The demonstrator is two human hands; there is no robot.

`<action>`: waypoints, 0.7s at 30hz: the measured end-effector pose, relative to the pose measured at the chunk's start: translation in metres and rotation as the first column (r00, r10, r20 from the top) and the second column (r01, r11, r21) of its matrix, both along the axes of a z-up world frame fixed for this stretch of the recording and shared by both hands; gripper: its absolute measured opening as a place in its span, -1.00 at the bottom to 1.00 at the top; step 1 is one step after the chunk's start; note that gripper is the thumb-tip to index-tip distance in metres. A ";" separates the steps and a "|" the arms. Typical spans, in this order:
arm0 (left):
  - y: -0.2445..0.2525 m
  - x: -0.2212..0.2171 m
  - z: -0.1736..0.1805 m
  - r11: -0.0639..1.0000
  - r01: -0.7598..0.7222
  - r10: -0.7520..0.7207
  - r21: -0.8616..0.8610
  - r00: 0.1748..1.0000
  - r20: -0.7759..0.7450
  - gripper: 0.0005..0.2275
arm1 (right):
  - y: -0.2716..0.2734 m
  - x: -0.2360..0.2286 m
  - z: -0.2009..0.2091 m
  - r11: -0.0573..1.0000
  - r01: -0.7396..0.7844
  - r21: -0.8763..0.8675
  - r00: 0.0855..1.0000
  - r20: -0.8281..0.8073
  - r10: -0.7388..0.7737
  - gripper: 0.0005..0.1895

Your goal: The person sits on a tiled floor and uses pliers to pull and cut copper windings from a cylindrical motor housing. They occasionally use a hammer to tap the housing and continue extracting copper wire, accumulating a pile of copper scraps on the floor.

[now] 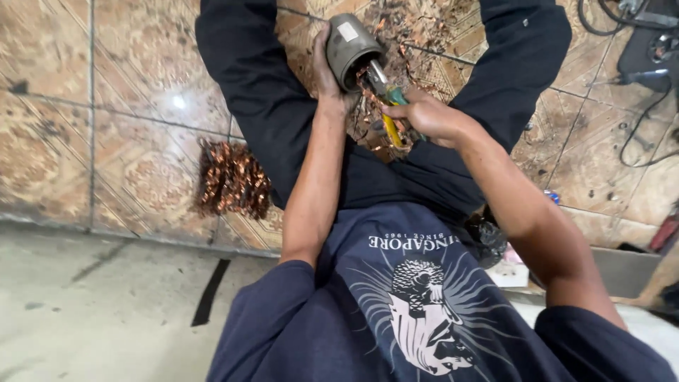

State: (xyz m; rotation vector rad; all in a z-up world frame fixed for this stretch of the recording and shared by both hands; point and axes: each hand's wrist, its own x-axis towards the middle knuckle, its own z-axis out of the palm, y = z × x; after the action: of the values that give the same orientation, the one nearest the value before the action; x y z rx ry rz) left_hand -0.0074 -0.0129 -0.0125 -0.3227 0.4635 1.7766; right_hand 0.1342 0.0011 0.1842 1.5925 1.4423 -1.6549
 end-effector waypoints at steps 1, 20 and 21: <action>0.001 -0.002 -0.005 1.000 -0.014 0.014 -0.008 1.000 0.012 -0.56 | 0.000 0.012 -0.004 1.000 -0.014 -0.008 1.000 0.012 0.014 -0.17; 0.017 0.008 -0.043 0.954 0.083 -0.033 -0.288 0.984 0.173 -0.42 | 0.095 0.092 -0.195 0.758 0.639 0.131 0.733 -0.402 -0.549 -0.81; 0.020 0.009 -0.047 0.945 0.121 -0.058 -0.304 0.976 0.210 -0.38 | 0.094 0.090 -0.209 0.818 0.481 0.316 0.873 -0.254 -0.416 -0.89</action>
State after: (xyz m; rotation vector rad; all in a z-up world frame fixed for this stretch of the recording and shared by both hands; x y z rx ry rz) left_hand 0.0019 0.0070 -0.0597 -0.6871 0.6097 1.5603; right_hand 0.2246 0.0949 -0.0245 2.1891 1.6305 -1.8984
